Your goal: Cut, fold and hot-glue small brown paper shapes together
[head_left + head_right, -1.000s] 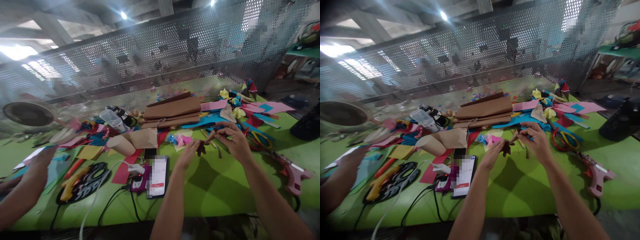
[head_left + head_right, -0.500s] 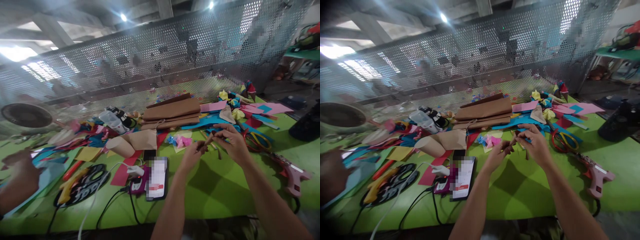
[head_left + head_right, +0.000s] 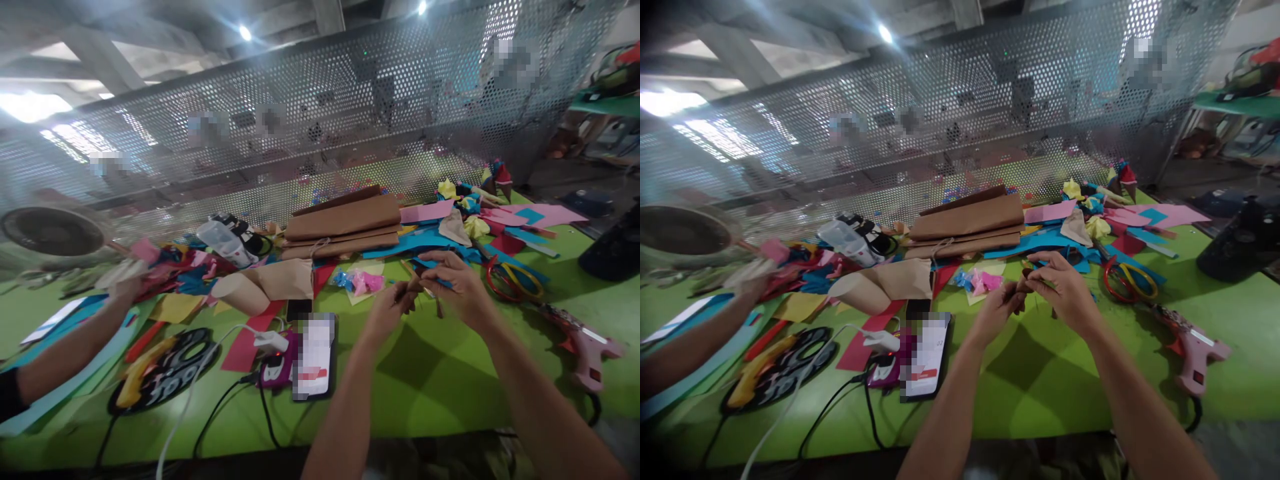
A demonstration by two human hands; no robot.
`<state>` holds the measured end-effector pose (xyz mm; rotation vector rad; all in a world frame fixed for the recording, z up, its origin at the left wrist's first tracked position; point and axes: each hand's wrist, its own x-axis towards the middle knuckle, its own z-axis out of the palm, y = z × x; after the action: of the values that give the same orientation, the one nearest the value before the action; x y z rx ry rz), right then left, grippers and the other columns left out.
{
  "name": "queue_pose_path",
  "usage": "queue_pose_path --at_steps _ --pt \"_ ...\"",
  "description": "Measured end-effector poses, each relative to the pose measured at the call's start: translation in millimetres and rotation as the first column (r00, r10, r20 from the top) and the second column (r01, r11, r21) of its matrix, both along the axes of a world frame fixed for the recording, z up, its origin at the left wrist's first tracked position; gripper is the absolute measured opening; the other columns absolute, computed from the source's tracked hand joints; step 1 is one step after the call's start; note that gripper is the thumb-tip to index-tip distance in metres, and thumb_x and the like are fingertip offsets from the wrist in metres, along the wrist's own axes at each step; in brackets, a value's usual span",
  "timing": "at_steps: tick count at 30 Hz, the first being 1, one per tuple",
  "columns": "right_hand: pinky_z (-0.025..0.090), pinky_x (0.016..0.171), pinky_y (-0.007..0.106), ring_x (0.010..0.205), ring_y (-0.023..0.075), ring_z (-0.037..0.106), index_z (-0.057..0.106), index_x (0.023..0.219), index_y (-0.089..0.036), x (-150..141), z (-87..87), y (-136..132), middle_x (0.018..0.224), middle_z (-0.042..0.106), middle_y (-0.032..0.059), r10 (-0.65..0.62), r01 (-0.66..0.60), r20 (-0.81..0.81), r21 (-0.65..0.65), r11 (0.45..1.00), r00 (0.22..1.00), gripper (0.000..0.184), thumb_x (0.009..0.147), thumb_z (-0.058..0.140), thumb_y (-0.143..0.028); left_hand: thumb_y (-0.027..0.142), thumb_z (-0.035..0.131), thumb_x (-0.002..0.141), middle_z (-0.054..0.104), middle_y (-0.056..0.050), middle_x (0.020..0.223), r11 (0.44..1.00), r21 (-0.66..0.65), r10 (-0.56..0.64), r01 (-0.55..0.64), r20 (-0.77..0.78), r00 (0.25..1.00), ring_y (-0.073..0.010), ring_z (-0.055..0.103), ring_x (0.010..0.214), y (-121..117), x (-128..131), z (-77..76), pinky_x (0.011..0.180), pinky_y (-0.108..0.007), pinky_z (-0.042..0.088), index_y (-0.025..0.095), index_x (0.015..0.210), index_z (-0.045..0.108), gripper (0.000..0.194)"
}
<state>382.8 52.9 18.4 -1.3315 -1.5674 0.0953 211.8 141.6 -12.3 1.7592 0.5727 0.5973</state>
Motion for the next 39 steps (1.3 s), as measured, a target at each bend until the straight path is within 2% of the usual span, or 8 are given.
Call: queue_pose_path --at_steps 5,8,14,28,31,35,37,39 --pt "0.051 0.102 0.044 0.122 0.0262 0.061 0.076 0.102 -0.026 1 9.5 -5 0.125 0.067 0.0102 -0.013 0.013 -0.098 -0.001 1.0 0.995 0.019 0.099 0.057 -0.029 0.042 0.059 0.093 0.058 -0.001 0.071 0.998 -0.058 -0.001 0.004 0.057 0.998 -0.0122 0.052 0.064 -1 -1 -0.8 0.06 -0.025 0.039 0.014 0.094 0.063 0.029" --pt "0.052 0.101 0.043 0.121 0.0258 0.061 0.076 0.101 -0.026 2 13.0 -8 0.125 0.066 0.01 -0.054 0.055 -0.138 0.002 0.998 0.989 0.02 0.1 0.056 -0.032 0.047 0.06 0.092 0.058 -0.001 0.073 0.996 -0.085 -0.004 0.011 0.077 0.997 -0.0121 0.051 0.064 -2 -2 -1.6 0.061 -0.025 0.038 0.015 0.094 0.063 0.032" --pt "0.054 0.1 0.048 0.119 0.0302 0.063 0.075 0.09 -0.025 -2 8.8 -6 0.13 0.062 0.0118 -0.058 0.06 -0.082 0.023 0.998 0.995 0.01 0.087 0.075 -0.035 0.048 0.059 0.093 0.057 0.0 0.071 0.998 -0.063 -0.02 0.024 0.058 0.998 -0.0123 0.051 0.063 0 0 -2.4 0.06 -0.025 0.038 0.015 0.094 0.062 0.033" --pt "0.051 0.103 0.044 0.123 0.0281 0.061 0.073 0.085 -0.024 -1 4.7 -3 0.127 0.064 0.0103 -0.037 0.038 -0.044 0.017 0.999 0.998 0.007 0.091 0.07 -0.026 0.036 0.059 0.093 0.062 -0.003 0.076 0.995 -0.08 -0.05 0.052 0.03 0.998 -0.0135 0.056 0.067 0 0 -1.6 0.062 -0.025 0.043 0.014 0.097 0.062 0.023" --pt "0.051 0.101 0.043 0.122 0.0278 0.061 0.074 0.083 -0.023 0 4.5 -2 0.124 0.065 0.0106 -0.055 0.055 -0.053 -0.002 0.999 0.997 0.011 0.092 0.068 -0.027 0.032 0.061 0.091 0.065 -0.004 0.084 0.995 -0.072 -0.059 0.062 0.041 0.997 -0.0145 0.059 0.072 0 1 -3.6 0.065 -0.026 0.045 0.013 0.105 0.063 0.023" --pt "0.052 0.098 0.042 0.118 0.0274 0.063 0.074 0.081 -0.023 0 1.2 1 0.12 0.067 0.0111 -0.07 0.068 -0.087 -0.02 0.997 0.994 0.013 0.09 0.069 -0.029 0.025 0.066 0.087 0.067 -0.004 0.096 0.999 0.046 -0.013 0.011 0.037 0.999 -0.0164 0.059 0.084 -3 4 -3.3 0.075 -0.027 0.045 0.016 0.112 0.064 0.027" --pt "0.054 0.092 0.041 0.112 0.0273 0.065 0.075 0.079 -0.022 1 -0.4 3 0.118 0.069 0.0114 -0.073 0.068 -0.128 -0.042 0.997 0.989 0.015 0.088 0.071 -0.033 0.026 0.063 0.09 0.067 -0.005 0.102 0.996 0.089 -0.004 0.0 0.046 0.999 -0.018 0.058 0.092 -4 5 -1.9 0.082 -0.028 0.044 0.018 0.115 0.065 0.026" --pt "0.055 0.085 0.039 0.105 0.0272 0.066 0.075 0.08 -0.022 1 -1.4 4 0.114 0.07 0.0116 -0.071 0.058 -0.177 -0.08 0.995 0.982 0.017 0.085 0.074 -0.038 0.032 0.058 0.095 0.067 -0.004 0.099 0.999 0.05 0.006 -0.009 0.056 0.998 -0.0174 0.057 0.089 -5 4 -1.4 0.078 -0.027 0.044 0.019 0.118 0.065 0.028"
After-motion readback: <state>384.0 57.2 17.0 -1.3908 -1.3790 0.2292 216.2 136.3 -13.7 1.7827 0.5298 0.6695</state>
